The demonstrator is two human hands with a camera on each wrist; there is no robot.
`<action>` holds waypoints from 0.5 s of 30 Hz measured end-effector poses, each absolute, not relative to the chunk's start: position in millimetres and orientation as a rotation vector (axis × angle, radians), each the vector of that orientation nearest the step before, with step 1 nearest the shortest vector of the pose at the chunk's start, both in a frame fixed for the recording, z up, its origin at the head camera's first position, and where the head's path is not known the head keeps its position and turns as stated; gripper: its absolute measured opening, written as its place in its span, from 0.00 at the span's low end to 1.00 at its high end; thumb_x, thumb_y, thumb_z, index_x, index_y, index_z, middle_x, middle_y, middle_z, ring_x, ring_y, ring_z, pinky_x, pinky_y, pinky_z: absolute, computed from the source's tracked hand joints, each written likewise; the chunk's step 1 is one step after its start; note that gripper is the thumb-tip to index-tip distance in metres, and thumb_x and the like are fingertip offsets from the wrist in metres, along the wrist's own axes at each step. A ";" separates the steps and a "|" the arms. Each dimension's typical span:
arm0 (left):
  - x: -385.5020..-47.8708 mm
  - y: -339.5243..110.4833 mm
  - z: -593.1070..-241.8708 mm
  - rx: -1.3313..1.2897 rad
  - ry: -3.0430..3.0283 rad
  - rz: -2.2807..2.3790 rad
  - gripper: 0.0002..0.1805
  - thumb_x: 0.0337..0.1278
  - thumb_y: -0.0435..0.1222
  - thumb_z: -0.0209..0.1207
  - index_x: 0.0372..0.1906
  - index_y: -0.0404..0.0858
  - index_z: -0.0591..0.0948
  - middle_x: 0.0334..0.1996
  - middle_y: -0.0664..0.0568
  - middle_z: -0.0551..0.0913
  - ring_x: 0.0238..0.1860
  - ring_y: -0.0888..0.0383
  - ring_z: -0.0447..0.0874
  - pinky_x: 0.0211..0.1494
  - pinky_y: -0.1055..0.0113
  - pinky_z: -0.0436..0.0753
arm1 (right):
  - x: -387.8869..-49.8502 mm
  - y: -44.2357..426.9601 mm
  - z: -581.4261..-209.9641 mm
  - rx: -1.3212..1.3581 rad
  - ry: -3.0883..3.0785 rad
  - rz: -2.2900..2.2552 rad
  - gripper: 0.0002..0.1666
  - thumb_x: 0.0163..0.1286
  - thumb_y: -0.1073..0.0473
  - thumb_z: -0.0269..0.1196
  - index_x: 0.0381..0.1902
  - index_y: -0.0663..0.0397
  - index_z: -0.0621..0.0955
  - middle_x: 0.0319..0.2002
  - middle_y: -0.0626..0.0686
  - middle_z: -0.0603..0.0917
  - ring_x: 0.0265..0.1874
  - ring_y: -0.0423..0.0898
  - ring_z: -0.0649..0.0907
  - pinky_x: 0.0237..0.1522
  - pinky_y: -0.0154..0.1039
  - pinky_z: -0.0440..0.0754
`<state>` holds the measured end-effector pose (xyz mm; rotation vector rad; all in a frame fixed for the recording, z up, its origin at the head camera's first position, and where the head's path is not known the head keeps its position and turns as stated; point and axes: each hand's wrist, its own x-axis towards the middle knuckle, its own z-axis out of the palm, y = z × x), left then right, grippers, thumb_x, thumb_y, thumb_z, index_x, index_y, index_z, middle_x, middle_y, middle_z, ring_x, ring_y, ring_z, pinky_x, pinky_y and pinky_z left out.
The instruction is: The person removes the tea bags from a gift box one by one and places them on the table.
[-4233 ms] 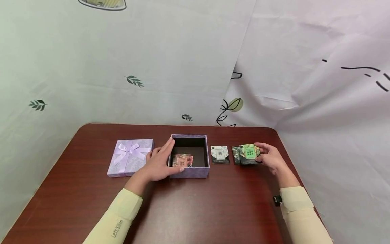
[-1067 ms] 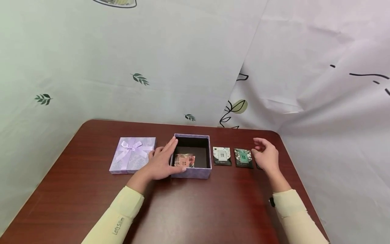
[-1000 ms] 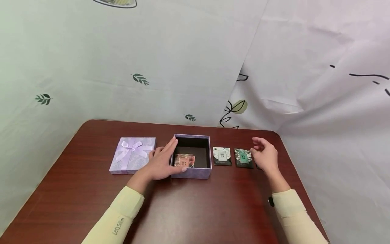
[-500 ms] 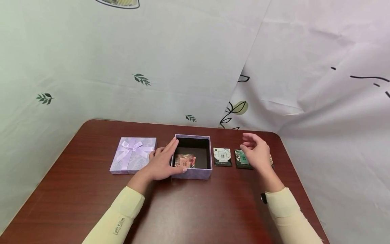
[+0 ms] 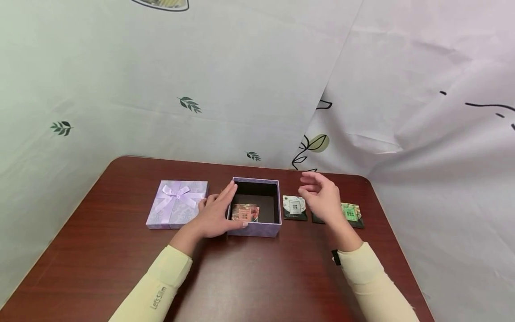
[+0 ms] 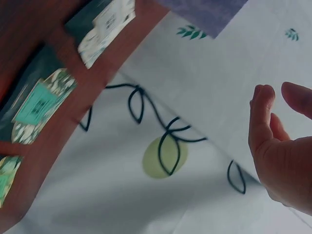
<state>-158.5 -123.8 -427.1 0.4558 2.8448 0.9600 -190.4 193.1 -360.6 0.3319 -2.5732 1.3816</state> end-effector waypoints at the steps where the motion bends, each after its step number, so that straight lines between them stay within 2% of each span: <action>1: -158.5 -123.8 -427.2 0.456 2.845 0.960 0.63 0.46 0.70 0.63 0.82 0.51 0.45 0.80 0.65 0.37 0.70 0.34 0.54 0.61 0.31 0.44 | -189.9 190.0 -360.4 0.337 -2.580 1.392 0.24 0.63 0.69 0.70 0.57 0.56 0.82 0.47 0.54 0.87 0.41 0.48 0.87 0.41 0.43 0.84; 9: -157.8 -122.6 -427.4 0.453 2.835 0.954 0.63 0.47 0.70 0.63 0.82 0.52 0.45 0.80 0.66 0.36 0.70 0.36 0.54 0.62 0.31 0.44 | -186.9 167.5 -363.8 0.333 -2.598 1.528 0.23 0.63 0.68 0.71 0.56 0.55 0.82 0.47 0.54 0.87 0.41 0.47 0.87 0.39 0.42 0.84; 15: -158.1 -122.8 -427.6 0.441 2.845 0.944 0.63 0.47 0.70 0.62 0.82 0.52 0.45 0.79 0.67 0.36 0.70 0.37 0.55 0.62 0.31 0.43 | -186.8 151.7 -367.9 0.390 -2.625 1.581 0.23 0.63 0.70 0.70 0.57 0.58 0.82 0.48 0.58 0.86 0.42 0.47 0.87 0.41 0.42 0.84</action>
